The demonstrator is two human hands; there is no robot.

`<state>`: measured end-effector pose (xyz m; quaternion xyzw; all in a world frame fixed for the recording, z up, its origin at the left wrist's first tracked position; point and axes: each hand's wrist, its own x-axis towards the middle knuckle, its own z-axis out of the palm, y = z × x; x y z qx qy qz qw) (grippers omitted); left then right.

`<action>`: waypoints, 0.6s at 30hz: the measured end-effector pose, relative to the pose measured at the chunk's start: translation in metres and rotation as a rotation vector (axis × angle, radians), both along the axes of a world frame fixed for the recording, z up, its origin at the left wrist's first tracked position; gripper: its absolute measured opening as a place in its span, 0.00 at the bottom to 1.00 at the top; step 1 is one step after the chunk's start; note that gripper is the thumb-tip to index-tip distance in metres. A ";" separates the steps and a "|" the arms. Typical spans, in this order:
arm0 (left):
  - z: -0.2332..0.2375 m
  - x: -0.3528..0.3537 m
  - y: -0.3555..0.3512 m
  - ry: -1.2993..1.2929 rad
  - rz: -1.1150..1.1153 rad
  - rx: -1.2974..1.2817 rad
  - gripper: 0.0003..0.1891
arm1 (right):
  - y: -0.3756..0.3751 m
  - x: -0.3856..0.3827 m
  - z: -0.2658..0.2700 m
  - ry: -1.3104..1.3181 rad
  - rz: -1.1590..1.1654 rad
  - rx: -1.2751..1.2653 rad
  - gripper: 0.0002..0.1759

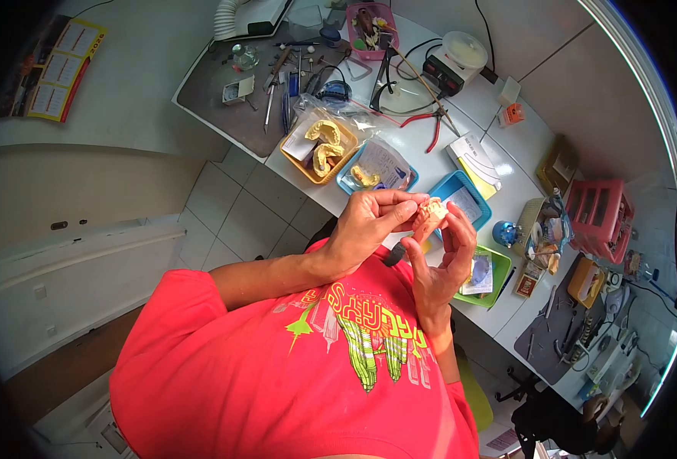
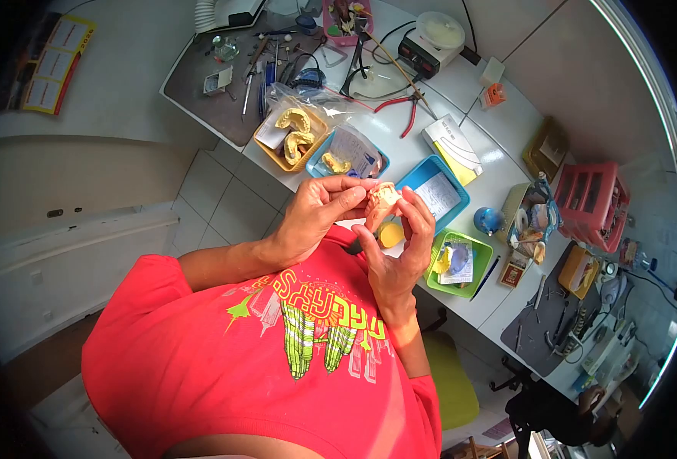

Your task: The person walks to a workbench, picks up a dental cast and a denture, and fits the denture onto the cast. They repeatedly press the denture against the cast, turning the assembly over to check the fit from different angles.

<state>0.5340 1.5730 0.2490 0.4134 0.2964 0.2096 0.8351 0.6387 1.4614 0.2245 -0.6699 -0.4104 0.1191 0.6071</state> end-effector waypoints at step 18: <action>0.010 -0.005 0.011 -0.010 -0.063 -0.013 0.13 | -0.005 0.001 0.002 -0.084 0.014 0.022 0.39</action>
